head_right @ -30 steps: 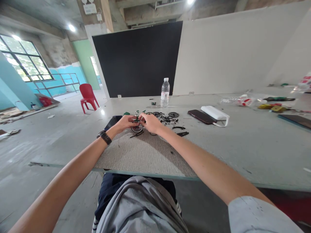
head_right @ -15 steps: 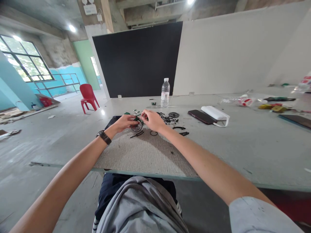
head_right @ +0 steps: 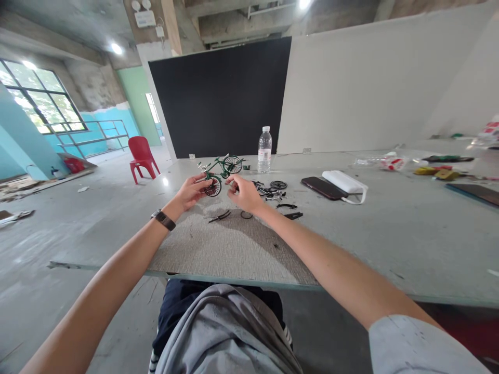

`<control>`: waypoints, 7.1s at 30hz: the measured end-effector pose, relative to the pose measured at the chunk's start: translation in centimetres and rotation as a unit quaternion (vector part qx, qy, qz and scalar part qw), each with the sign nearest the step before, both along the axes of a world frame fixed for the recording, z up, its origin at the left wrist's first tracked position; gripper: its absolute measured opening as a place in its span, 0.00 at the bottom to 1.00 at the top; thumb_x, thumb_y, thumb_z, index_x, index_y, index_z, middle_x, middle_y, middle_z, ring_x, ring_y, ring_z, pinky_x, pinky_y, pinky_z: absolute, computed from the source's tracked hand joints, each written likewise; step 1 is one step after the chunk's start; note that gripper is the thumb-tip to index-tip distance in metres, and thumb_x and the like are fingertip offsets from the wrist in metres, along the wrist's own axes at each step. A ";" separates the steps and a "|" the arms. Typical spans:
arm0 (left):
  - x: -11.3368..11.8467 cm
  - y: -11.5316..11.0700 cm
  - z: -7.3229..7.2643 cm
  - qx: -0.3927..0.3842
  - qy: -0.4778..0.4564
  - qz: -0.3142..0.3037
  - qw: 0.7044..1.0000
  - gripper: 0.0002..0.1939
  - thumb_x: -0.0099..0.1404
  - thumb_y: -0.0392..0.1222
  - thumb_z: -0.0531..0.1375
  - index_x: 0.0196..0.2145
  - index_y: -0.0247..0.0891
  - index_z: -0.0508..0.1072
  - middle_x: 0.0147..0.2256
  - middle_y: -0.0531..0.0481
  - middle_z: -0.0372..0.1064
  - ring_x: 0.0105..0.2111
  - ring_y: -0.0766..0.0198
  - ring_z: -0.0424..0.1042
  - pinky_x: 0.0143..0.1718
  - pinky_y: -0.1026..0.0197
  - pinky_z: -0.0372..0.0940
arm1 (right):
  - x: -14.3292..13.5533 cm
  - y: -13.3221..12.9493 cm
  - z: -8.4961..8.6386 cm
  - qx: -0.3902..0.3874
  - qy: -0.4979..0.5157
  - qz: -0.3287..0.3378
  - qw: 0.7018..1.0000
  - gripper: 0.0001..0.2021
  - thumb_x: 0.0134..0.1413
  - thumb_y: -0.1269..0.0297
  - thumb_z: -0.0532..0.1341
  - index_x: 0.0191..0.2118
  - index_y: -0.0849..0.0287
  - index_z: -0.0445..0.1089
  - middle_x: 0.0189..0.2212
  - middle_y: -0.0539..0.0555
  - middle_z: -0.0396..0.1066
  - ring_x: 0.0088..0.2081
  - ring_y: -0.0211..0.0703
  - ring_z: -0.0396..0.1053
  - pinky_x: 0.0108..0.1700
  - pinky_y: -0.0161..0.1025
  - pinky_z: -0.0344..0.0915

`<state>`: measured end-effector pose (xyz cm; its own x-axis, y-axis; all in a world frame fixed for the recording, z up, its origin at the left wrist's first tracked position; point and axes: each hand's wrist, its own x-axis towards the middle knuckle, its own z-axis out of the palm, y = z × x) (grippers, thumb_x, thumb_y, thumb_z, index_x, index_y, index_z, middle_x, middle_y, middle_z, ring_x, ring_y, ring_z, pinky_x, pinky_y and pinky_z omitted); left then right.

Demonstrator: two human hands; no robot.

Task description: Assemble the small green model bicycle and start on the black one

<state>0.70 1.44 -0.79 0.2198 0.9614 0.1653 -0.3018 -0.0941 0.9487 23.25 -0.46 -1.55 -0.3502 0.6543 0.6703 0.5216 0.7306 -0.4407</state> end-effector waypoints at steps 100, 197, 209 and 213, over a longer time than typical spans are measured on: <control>1.2 1.8 -3.1 0.201 0.216 0.137 0.946 0.12 0.54 0.42 0.73 0.32 0.37 0.76 0.31 0.48 0.76 0.33 0.61 0.74 0.34 0.61 0.66 | 0.5 1.0 0.4 -0.122 -0.129 0.015 0.984 0.21 0.64 0.43 0.60 0.36 0.56 0.79 0.32 0.56 0.78 0.30 0.46 0.70 0.35 0.42 0.59; -0.1 1.8 -2.4 0.223 0.300 0.102 0.922 0.15 0.52 0.44 0.70 0.22 0.37 0.66 0.26 0.51 0.71 0.30 0.62 0.69 0.32 0.62 0.62 | -4.8 -2.2 4.2 -0.278 -0.397 0.026 0.874 0.08 0.55 0.60 0.71 0.38 0.57 0.84 0.38 0.56 0.83 0.38 0.47 0.77 0.36 0.37 0.63; 0.0 1.3 -1.7 0.218 0.322 0.104 0.915 0.14 0.52 0.45 0.69 0.24 0.37 0.68 0.25 0.53 0.68 0.28 0.65 0.66 0.31 0.63 0.58 | -5.3 -3.1 3.5 -0.267 -0.426 0.021 0.864 0.07 0.63 0.64 0.65 0.40 0.57 0.82 0.40 0.56 0.82 0.38 0.46 0.77 0.38 0.37 0.63; 0.0 1.3 -1.8 0.223 0.321 0.112 0.913 0.17 0.51 0.45 0.69 0.22 0.38 0.64 0.23 0.55 0.65 0.27 0.65 0.65 0.29 0.63 0.56 | -5.2 -2.8 3.1 -0.234 -0.423 0.014 0.875 0.08 0.65 0.64 0.63 0.38 0.58 0.80 0.38 0.57 0.81 0.36 0.46 0.75 0.35 0.38 0.62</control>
